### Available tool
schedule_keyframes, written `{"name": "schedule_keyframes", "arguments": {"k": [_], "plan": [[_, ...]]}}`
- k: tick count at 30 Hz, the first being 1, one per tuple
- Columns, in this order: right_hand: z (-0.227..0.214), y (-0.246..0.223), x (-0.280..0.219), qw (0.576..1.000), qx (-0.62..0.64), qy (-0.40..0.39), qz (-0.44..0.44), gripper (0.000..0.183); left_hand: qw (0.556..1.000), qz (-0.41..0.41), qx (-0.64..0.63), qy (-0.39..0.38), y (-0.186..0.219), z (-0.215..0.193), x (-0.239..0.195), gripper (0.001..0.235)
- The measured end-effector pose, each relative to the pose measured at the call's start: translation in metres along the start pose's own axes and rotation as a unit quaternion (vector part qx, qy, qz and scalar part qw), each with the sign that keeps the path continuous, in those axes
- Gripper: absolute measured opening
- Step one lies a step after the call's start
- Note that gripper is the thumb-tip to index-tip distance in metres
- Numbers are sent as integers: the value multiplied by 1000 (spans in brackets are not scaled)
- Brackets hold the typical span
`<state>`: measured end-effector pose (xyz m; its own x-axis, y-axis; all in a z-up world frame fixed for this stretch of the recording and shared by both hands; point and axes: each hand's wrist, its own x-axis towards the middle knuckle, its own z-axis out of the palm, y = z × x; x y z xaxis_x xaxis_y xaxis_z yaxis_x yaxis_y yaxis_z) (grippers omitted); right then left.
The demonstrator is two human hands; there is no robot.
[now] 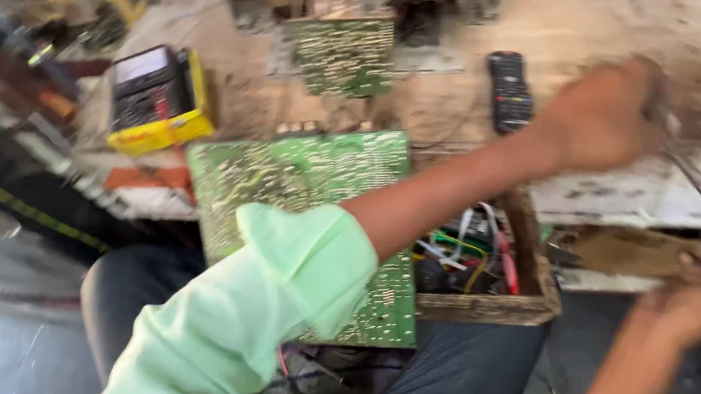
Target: The person is repairing a green circuit board by soldering components and testing connections with a multimeter. They use a soldering iron and solder to attach parts, then switch to multimeter probes to check electrical continuity.
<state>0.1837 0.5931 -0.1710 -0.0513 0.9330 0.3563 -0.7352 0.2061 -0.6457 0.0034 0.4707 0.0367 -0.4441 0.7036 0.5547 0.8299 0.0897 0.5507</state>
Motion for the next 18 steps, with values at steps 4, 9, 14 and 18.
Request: {"name": "schedule_keyframes", "arguments": {"k": [4,9,14,18], "plan": [[-26,-19,-32,997,22,-37,72,18,991,78,-101,-26,20,-91,-108,14],[-21,-67,-80,990,36,-93,104,17,993,-70,-94,4,26,-210,-223,18],[21,-117,-123,979,33,-179,92,18,967,-182,-113,139,24,-247,-291,20],[58,-153,-160,970,-13,-242,33,19,942,-278,-87,165,12,-246,-324,18]]}}
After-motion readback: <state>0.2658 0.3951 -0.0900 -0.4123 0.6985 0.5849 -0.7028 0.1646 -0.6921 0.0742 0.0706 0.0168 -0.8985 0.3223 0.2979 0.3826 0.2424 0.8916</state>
